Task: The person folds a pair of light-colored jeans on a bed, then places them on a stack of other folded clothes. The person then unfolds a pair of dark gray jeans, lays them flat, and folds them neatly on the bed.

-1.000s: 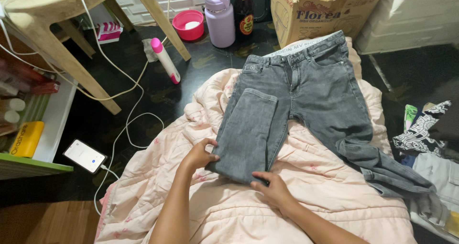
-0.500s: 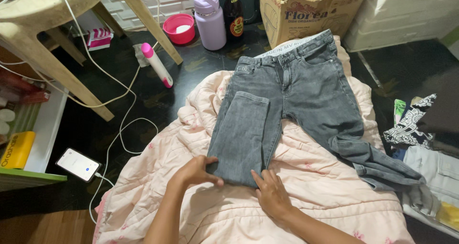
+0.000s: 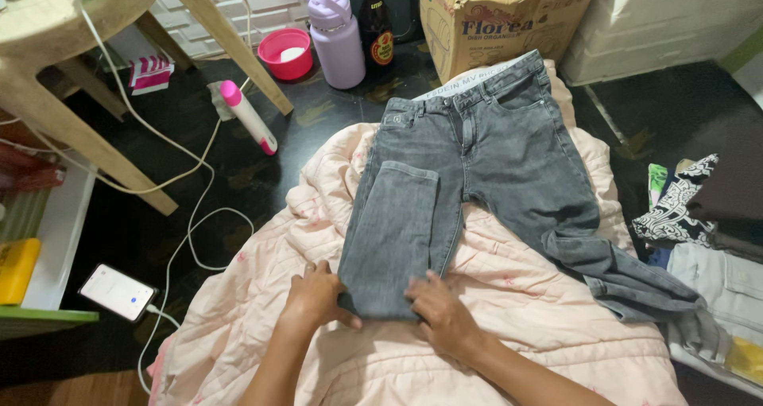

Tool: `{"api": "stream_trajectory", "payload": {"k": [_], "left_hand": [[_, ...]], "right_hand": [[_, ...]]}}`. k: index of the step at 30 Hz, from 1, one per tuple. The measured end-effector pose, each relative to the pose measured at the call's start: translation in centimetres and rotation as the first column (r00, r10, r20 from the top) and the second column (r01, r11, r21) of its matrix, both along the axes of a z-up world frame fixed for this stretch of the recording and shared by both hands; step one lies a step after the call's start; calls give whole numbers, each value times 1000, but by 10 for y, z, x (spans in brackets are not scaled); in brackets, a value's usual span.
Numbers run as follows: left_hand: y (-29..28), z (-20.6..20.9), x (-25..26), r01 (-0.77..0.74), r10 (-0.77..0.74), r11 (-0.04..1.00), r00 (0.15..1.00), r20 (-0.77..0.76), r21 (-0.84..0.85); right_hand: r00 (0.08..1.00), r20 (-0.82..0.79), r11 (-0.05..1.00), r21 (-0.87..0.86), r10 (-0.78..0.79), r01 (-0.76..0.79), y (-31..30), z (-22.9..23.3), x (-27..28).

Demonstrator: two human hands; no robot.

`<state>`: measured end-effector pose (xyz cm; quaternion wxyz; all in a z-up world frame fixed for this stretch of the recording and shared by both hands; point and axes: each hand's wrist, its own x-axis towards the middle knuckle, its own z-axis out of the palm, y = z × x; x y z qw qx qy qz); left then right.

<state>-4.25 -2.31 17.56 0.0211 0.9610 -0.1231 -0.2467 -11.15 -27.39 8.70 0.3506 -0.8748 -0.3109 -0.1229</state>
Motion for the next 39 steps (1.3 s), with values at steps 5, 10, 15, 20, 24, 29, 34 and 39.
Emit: {"api": "stream_trajectory", "payload": {"k": [5,10,15,20,24,29,34,39], "left_hand": [[-42,-49,56,343,-224,850,922,316,-400],[-88,-144,103,430,-478,758,878,31,-490],[-72,-183,129,407,-580,695,805,-127,-593],[-11,-160,183,-407,-339,586,662,-669,-700],[30,-155,201,-772,-15,199,613,-790,-603],[14,-194,192,-682,532,274,695,-484,-678],[-16,-214,172,-122,493,726,779,388,-676],[-43,-187,164,-216,566,768,670,481,-603]], "right_hand": [[995,-77,996,68,71,-66,1,-24,0],[986,-147,990,126,79,-60,-12,-29,10],[897,-428,972,236,109,-5,-40,-28,41],[814,-502,943,295,292,-156,-78,-24,127],[670,-643,603,715,371,353,-85,-21,203],[259,-825,178,392,501,903,-60,-60,215],[328,-942,509,315,68,801,-53,-136,183],[566,-789,538,378,-238,753,-53,-183,192]]}}
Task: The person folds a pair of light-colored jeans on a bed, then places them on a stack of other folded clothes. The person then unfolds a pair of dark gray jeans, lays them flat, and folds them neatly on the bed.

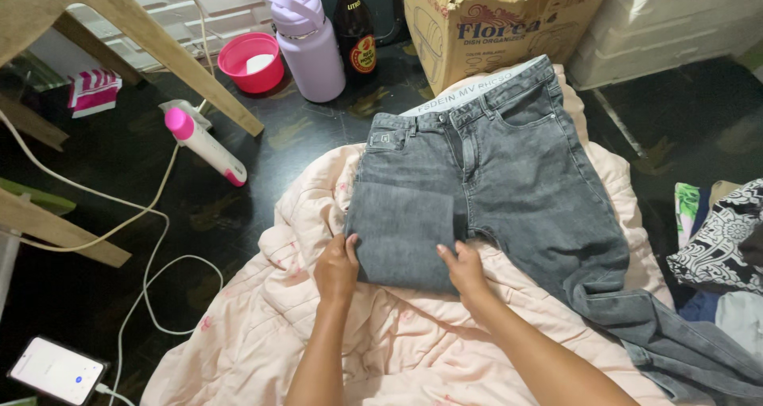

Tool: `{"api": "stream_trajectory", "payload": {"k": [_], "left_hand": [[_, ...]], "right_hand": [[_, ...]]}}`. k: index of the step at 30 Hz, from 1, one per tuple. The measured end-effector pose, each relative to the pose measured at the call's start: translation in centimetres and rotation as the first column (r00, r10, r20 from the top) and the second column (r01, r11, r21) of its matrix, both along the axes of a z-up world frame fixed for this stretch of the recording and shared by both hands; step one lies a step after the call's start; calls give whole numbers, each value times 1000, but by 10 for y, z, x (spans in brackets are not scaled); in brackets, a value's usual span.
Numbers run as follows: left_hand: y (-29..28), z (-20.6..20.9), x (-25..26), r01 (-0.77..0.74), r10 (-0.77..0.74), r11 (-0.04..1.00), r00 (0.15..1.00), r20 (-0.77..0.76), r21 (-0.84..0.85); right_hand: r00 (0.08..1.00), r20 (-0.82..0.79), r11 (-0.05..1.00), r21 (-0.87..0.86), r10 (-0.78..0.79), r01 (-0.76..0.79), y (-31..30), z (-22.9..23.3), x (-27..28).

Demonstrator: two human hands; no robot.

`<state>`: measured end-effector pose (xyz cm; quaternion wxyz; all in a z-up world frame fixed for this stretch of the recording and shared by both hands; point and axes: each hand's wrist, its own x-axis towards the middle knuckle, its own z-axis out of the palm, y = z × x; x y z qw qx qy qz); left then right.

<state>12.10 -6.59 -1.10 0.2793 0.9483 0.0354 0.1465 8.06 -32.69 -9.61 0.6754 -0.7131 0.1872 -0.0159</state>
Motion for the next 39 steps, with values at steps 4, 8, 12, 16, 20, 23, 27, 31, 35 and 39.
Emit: {"api": "stream_trajectory", "payload": {"k": [4,8,12,16,20,23,27,31,35,39], "left_hand": [[-19,32,2,-75,98,983,986,-136,165],[-52,40,-1,67,-87,966,993,73,249],[-78,19,-3,237,-318,748,948,22,620],[-79,0,-5,241,-286,817,958,5,523],[-78,-7,1,196,-128,841,978,-167,504],[-79,-5,5,164,-100,845,983,-151,510],[-78,-5,1,168,-132,842,985,-108,513],[-71,-11,-17,226,-207,831,974,-95,507],[-75,-25,-43,255,-247,835,966,-82,488],[-87,-37,-65,283,-237,848,959,-156,448]], "right_hand": [[999,-27,941,-337,-45,34,6,18,-5],[948,249,646,-761,198,65,27,62,-17],[794,146,487,-849,590,-206,46,89,-13],[807,36,130,-990,589,-51,38,88,-12],[854,15,272,-951,520,-149,30,75,-13],[887,10,337,-927,462,-165,28,75,-12],[897,-125,317,-907,424,-276,24,88,-13],[759,-365,206,-817,540,-539,5,115,-17],[592,-543,320,-516,595,-795,-42,150,-21],[873,-183,502,-757,452,-419,-126,181,-70]]}}
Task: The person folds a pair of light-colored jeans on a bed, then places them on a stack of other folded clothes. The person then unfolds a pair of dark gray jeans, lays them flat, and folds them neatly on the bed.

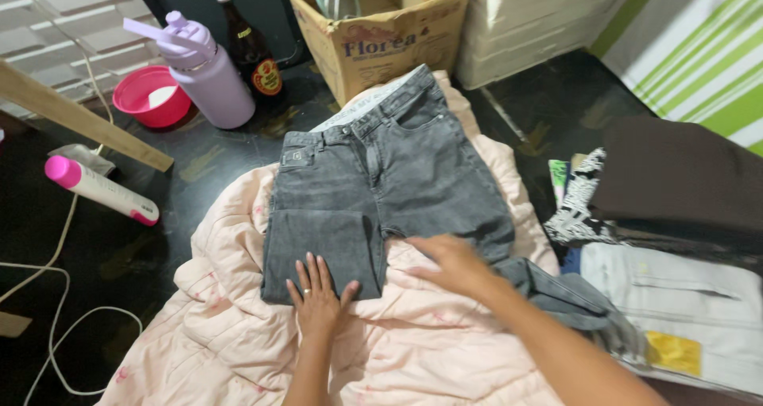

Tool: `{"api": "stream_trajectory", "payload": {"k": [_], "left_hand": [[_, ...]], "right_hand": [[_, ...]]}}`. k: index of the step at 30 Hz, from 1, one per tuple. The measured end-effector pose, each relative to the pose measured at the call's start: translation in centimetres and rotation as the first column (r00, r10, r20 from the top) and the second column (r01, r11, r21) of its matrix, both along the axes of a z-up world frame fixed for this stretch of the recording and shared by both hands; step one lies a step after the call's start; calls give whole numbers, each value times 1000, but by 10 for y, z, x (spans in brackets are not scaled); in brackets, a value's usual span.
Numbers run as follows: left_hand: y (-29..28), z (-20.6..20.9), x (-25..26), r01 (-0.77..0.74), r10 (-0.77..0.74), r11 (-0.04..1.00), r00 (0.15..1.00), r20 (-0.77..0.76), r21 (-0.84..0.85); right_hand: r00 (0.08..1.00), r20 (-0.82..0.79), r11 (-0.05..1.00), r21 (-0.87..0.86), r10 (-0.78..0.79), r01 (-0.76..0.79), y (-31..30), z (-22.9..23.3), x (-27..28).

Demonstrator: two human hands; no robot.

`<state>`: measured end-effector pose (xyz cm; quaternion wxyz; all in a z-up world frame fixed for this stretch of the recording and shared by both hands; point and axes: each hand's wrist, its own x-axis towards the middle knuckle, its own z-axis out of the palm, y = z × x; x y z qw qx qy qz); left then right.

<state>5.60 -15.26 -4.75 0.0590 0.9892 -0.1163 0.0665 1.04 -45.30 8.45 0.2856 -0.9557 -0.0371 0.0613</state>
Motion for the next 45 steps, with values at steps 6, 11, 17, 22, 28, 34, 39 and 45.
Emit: {"api": "stream_trajectory", "payload": {"k": [6,11,17,22,28,34,39,45], "left_hand": [[-67,0,-21,-103,-9,975,864,-503,-196],[-164,23,-62,-416,-384,439,714,-585,-797],[-239,64,-107,-894,-623,-160,421,-660,-419],[-265,87,-114,-834,-752,-333,517,-409,-440],[-263,103,-123,-874,-757,-394,484,-438,-285],[-237,84,-148,-892,-604,-149,424,-675,-426],[-218,96,-154,-856,-465,-2,459,-757,-518],[-210,126,-109,-209,-280,710,793,-541,-673]], "right_hand": [[989,148,951,-308,7,40,-119,11,-72],[823,-384,858,132,-417,497,-152,33,-90],[715,-500,231,716,-489,658,-169,121,-114],[696,-491,99,776,-524,622,-176,160,-136],[645,-581,73,712,-497,698,-205,135,-169],[681,-587,688,268,-438,674,-237,85,-203],[785,-551,722,415,-284,553,-242,64,-213],[755,-575,249,718,-315,651,-212,64,-214]]}}
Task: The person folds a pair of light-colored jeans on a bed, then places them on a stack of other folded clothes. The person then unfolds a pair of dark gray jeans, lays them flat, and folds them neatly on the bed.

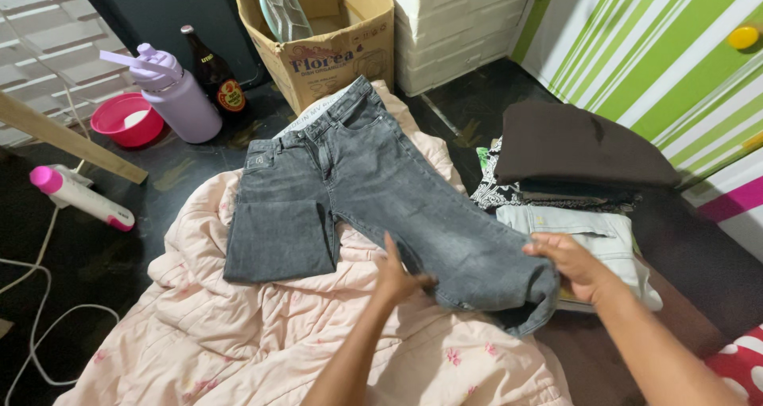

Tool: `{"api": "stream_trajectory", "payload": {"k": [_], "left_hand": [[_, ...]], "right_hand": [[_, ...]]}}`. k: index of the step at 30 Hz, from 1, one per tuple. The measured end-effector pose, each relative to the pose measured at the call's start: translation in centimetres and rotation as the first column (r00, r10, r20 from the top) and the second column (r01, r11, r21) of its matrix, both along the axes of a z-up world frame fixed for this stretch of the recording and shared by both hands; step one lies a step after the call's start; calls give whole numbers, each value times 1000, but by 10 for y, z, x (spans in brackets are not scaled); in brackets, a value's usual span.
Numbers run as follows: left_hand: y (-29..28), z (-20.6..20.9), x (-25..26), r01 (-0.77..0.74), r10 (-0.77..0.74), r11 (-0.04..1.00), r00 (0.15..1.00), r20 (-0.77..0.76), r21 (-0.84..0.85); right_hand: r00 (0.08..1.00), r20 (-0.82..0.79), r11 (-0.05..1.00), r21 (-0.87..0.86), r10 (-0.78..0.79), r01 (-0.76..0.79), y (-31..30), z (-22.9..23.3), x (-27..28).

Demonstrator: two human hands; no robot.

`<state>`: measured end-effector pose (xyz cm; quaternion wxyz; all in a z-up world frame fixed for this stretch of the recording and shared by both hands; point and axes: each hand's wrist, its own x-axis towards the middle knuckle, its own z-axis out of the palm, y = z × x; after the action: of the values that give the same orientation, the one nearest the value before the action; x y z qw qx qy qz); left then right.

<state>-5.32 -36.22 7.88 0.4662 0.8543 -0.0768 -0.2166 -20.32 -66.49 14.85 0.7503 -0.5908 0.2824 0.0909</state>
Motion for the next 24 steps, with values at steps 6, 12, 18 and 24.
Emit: {"api": "stream_trajectory", "payload": {"k": [6,12,18,24], "left_hand": [[-37,-8,57,196,-178,979,699,693,54],[-96,-44,12,659,-699,714,646,307,236],[-86,-60,1,789,-774,613,609,173,-36],[-77,-54,8,566,-684,706,699,-206,-426]], "right_hand": [[1000,4,998,62,0,0,13,-7,-10],[913,5,825,-431,407,-366,-12,-38,-35],[725,-105,96,-968,681,-230,16,-50,-44],[855,-23,721,-527,517,-450,23,7,7]]}}
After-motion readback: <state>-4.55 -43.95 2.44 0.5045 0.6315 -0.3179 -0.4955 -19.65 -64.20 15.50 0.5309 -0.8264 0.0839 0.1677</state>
